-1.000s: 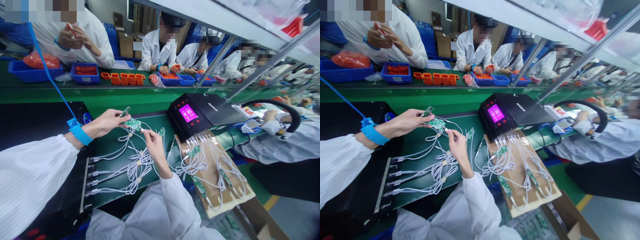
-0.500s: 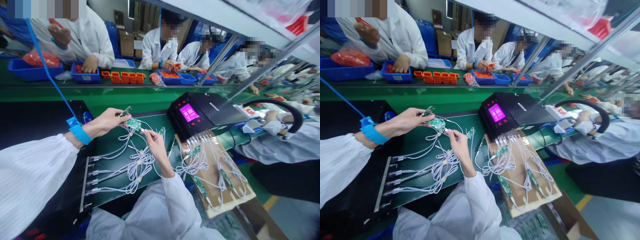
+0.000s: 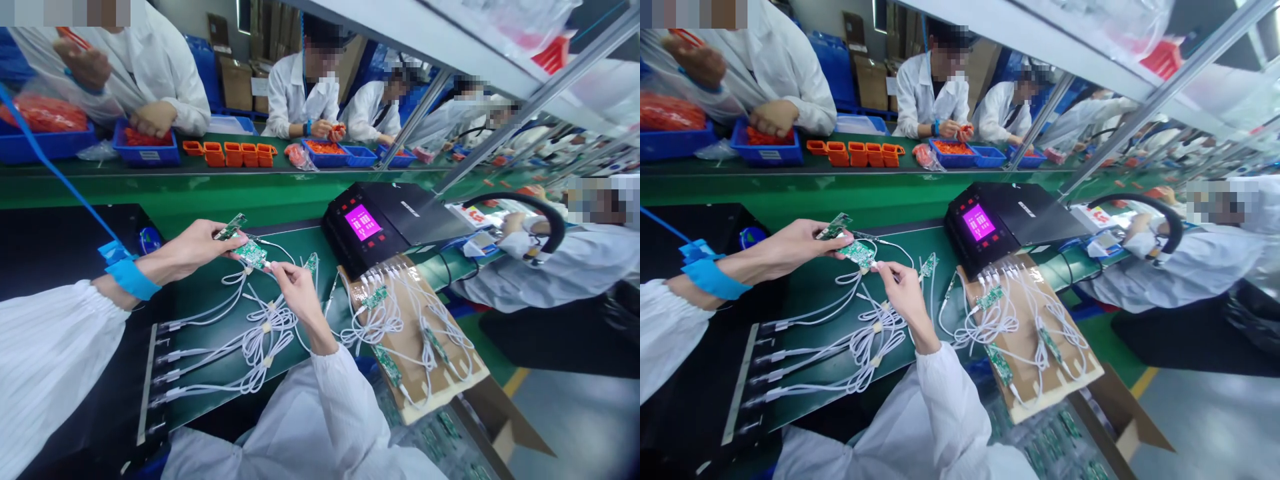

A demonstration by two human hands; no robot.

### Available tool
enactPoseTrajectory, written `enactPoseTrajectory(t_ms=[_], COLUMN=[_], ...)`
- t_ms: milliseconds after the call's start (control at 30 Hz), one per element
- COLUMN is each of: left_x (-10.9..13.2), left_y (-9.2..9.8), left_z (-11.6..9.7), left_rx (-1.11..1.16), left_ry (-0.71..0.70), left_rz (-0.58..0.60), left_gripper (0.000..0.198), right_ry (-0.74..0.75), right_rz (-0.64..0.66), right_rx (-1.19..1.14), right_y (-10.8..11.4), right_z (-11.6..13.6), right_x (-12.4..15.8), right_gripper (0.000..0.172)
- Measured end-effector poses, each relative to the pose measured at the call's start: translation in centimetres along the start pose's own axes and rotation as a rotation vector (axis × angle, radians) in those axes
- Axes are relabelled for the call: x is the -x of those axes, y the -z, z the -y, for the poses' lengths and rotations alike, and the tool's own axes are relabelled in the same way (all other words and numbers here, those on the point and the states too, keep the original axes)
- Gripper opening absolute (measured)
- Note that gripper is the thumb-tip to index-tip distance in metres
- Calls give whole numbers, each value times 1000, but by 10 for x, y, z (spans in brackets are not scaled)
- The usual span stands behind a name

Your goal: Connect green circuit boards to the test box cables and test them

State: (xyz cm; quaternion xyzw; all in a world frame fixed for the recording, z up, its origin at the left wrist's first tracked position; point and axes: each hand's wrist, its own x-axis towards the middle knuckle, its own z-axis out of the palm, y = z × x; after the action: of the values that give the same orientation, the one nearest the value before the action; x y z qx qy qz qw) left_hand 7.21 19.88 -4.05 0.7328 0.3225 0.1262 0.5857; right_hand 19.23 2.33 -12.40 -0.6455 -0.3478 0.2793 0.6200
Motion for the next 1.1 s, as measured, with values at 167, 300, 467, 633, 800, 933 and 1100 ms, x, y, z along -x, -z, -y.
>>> enactPoseTrajectory(t_ms=[167,300,467,633,800,933,1100], left_x=[2,1,0,0,1,3,2], left_y=[0,-1,0,-3,-4,-4,-4], left_z=[-3,-3,-2,-4,-5,-7,-6], left_rx=[0,18,-21,26,27,-10,8], left_ry=[11,41,38,16,54,49,69], left_rz=[-23,-15,-33,-15,-17,1,2], left_gripper=[53,54,55,55,52,52,46], right_ry=[12,16,15,48,77,-278,-412], right_rz=[-28,-42,-28,-44,-313,-189,-52], right_rx=[-26,0,43,128,779,1286,1407], right_y=[-8,-8,-8,5,42,56,42], right_z=[2,2,-2,-2,10,14,9], right_x=[0,0,-4,-5,13,21,12], right_gripper=[44,43,41,38,25,25,27])
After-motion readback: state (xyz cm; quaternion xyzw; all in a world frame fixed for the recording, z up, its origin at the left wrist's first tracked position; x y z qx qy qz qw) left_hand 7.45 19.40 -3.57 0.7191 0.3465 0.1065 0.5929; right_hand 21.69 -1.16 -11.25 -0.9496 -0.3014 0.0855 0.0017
